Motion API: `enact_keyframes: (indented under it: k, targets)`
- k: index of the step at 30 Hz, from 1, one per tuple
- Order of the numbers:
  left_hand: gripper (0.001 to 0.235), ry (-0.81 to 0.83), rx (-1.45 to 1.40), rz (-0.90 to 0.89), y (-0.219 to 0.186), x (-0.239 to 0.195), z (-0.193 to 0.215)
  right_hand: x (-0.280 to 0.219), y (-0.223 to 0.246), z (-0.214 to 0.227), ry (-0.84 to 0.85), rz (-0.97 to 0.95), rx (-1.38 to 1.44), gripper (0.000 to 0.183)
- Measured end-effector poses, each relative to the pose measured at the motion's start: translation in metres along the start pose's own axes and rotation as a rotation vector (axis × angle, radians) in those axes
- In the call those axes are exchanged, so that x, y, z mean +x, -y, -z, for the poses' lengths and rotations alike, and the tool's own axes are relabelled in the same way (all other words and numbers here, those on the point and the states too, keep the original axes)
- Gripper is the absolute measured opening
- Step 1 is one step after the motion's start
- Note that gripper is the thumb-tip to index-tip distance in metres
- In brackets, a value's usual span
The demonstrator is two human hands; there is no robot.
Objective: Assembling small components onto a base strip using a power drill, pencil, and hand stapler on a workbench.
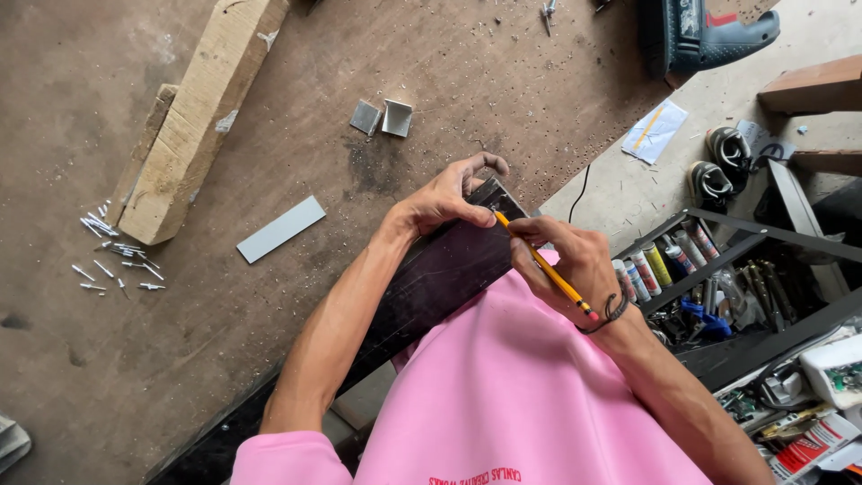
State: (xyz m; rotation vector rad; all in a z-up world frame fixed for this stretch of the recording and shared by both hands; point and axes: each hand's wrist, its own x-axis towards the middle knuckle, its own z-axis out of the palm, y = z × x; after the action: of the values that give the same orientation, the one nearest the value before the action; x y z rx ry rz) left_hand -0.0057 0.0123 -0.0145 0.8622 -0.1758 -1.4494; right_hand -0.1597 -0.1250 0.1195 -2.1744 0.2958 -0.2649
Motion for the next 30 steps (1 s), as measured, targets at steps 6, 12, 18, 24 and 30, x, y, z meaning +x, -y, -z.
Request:
enact_keyframes:
  k: [6, 12, 18, 24, 30]
  targets:
    - [0.072, 0.007, 0.0, -0.014, 0.001, 0.0, 0.002, 0.006, 0.008, 0.0, 0.027, 0.006, 0.007, 0.009]
    - [0.073, 0.015, -0.005, -0.022, 0.005, 0.003, 0.004, 0.009, 0.009, 0.001, 0.049, 0.015, -0.04, 0.009]
    - [0.072, 0.02, -0.01, -0.01, 0.003, 0.002, 0.003, 0.012, 0.011, 0.004, 0.084, 0.028, -0.04, 0.01]
    - [0.071, 0.02, -0.009, -0.013, 0.002, 0.001, 0.003, 0.013, 0.01, 0.0, 0.081, 0.064, -0.059, 0.009]
    - [0.071, 0.015, -0.01, -0.008, 0.0, 0.001, 0.002, 0.016, 0.011, 0.003, 0.114, 0.059, -0.059, 0.011]
